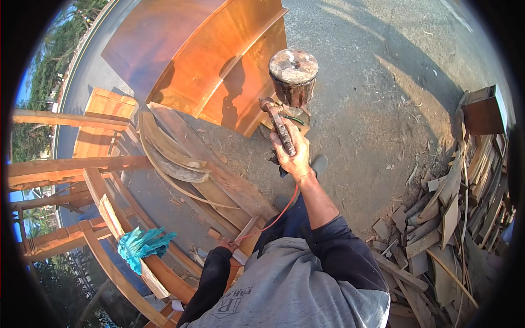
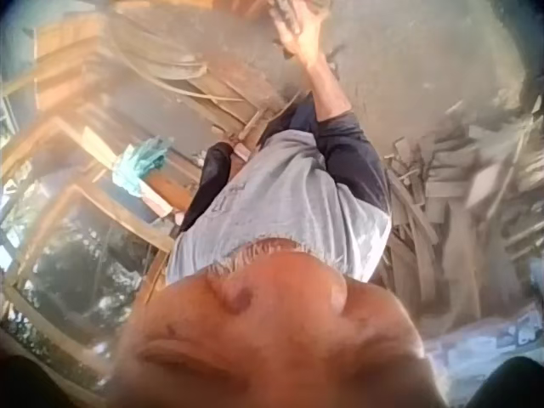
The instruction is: The person uses a spray gun to apply a finish to the exterior and interior of a wooden cabinet while holding an air hose.
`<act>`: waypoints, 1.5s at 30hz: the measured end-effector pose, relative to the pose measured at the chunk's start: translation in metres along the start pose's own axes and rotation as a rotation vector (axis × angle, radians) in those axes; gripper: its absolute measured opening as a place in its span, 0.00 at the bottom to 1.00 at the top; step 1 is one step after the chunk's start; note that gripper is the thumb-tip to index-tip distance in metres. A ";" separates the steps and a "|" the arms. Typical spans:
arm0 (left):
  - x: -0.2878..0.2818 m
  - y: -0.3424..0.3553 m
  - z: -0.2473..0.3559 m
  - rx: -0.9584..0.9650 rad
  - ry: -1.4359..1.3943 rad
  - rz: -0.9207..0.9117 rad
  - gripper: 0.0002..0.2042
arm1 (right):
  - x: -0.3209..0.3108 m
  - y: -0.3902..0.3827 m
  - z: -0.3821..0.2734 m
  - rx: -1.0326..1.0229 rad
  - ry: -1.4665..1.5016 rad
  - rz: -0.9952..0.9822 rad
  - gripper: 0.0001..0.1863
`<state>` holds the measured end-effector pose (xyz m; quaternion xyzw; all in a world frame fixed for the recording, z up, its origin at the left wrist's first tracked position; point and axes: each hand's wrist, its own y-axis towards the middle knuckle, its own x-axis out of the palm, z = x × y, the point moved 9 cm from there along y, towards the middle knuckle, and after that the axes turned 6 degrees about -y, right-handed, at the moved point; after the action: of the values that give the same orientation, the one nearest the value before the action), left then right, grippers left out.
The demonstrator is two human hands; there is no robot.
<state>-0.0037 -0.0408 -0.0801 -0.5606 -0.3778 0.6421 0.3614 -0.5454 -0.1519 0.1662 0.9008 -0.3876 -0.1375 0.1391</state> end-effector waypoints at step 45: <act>0.008 0.003 -0.002 0.042 -0.061 0.083 0.28 | -0.005 -0.003 -0.100 -0.306 0.046 0.026 0.31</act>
<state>-0.0026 -0.0346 -0.0868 -0.5481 -0.3515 0.6813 0.3345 -0.5116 -0.1316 0.2587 0.8669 -0.3705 -0.1727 0.2854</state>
